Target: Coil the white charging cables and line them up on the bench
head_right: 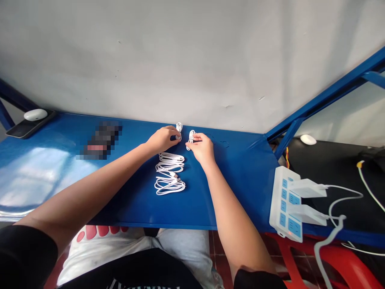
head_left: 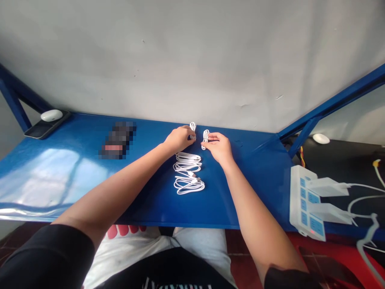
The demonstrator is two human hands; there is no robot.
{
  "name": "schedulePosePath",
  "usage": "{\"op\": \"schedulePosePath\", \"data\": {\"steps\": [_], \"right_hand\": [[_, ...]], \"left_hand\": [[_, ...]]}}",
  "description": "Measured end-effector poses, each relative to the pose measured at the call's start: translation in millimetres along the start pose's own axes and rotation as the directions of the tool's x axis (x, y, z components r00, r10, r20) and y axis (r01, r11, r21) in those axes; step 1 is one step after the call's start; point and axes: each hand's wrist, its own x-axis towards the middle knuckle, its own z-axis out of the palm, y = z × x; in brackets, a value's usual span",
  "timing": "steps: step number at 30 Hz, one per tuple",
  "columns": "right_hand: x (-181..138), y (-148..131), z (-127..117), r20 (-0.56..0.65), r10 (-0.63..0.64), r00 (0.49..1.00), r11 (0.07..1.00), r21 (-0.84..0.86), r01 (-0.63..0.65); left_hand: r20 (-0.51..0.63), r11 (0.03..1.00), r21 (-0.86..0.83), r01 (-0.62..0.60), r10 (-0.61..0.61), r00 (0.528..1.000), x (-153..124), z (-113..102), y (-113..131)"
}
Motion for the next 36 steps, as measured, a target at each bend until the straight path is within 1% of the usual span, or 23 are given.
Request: {"op": "schedulePosePath", "data": {"steps": [3, 5, 9, 12, 15, 17, 18, 20, 21, 22, 23, 24, 26, 28, 30, 32, 33, 34, 36], "right_hand": [[1.1, -0.3, 1.3, 0.001, -0.038, 0.999, 0.999, 0.014, 0.038], [1.8, -1.5, 2.4, -0.005, -0.048, 0.999, 0.998, 0.038, 0.049], [2.2, -0.9, 5.1, -0.022, -0.066, 0.998, 0.994, 0.089, 0.067], [1.9, 3.7, 5.9, -0.023, -0.126, 0.992, 0.992, 0.019, 0.127], [-0.1, 3.9, 4.3, -0.055, -0.246, 0.968, 0.965, -0.110, 0.239], [-3.6, -2.2, 2.6, -0.089, -0.319, 0.944, 0.943, -0.133, 0.306], [-6.2, -7.0, 2.0, -0.100, -0.330, 0.939, 0.941, -0.112, 0.319], [-13.5, -18.7, 1.9, -0.087, -0.294, 0.952, 0.956, -0.016, 0.294], [-18.0, -24.8, 2.6, -0.053, -0.262, 0.964, 0.963, 0.048, 0.264], [-22.8, -30.7, 3.8, -0.005, -0.230, 0.973, 0.967, 0.115, 0.229], [-27.6, -35.9, 5.5, 0.054, -0.204, 0.977, 0.965, 0.177, 0.192], [-32.2, -40.3, 7.6, 0.110, -0.184, 0.977, 0.961, 0.227, 0.156], [-39.6, -46.0, 12.2, 0.174, -0.155, 0.972, 0.950, 0.296, 0.099], [-43.9, -47.9, 15.8, 0.178, -0.141, 0.974, 0.936, 0.344, 0.073], [-45.6, -47.8, 17.2, 0.161, -0.137, 0.977, 0.921, 0.385, 0.066], [-46.7, -48.2, 16.1, 0.142, -0.149, 0.979, 0.915, 0.395, 0.082], [-47.7, -49.0, 15.0, 0.132, -0.159, 0.978, 0.918, 0.384, 0.098], [-49.0, -50.4, 13.8, 0.120, -0.173, 0.978, 0.924, 0.363, 0.119], [-52.7, -54.5, 11.7, 0.114, -0.205, 0.972, 0.937, 0.311, 0.161]], "left_hand": [[-0.031, 1.000, 0.000, 0.014, -0.014, 0.999, -2.4, -1.8, -4.7], [-0.070, 0.999, -0.009, 0.048, -0.048, 0.996, -4.3, -0.5, -5.3], [-0.143, 0.980, -0.075, 0.184, -0.193, 0.971, 0.3, 7.4, -0.9], [-0.149, 0.950, -0.129, 0.284, -0.302, 0.942, 9.6, 10.6, 2.9], [-0.146, 0.907, -0.232, 0.352, -0.390, 0.909, 13.0, 5.6, 4.5], [-0.107, 0.843, -0.389, 0.371, -0.441, 0.891, 7.6, -0.9, 5.8], [-0.064, 0.783, -0.494, 0.379, -0.467, 0.882, 2.5, -4.1, 7.3], [0.057, 0.595, -0.702, 0.392, -0.501, 0.863, -11.2, -9.1, 12.3], [0.101, 0.500, -0.777, 0.383, -0.501, 0.859, -19.1, -10.5, 16.0], [0.107, 0.440, -0.825, 0.353, -0.493, 0.864, -26.9, -11.0, 20.3], [0.085, 0.423, -0.850, 0.313, -0.477, 0.875, -34.5, -10.9, 25.0], [0.032, 0.447, -0.855, 0.264, -0.462, 0.886, -41.3, -10.3, 29.7], [-0.123, 0.572, -0.803, 0.168, -0.435, 0.892, -52.0, -8.4, 38.2], [-0.244, 0.671, -0.735, 0.098, -0.397, 0.885, -58.6, -7.4, 44.7], [-0.285, 0.697, -0.714, 0.065, -0.375, 0.882, -62.2, -8.6, 49.1], [-0.258, 0.659, -0.750, 0.062, -0.378, 0.889, -64.4, -12.1, 52.0], [-0.224, 0.617, -0.784, 0.071, -0.388, 0.894, -65.5, -14.5, 53.0], [-0.176, 0.558, -0.826, 0.085, -0.398, 0.900, -66.7, -17.1, 53.6], [-0.055, 0.401, -0.908, 0.122, -0.403, 0.914, -69.4, -22.1, 53.4]]}}
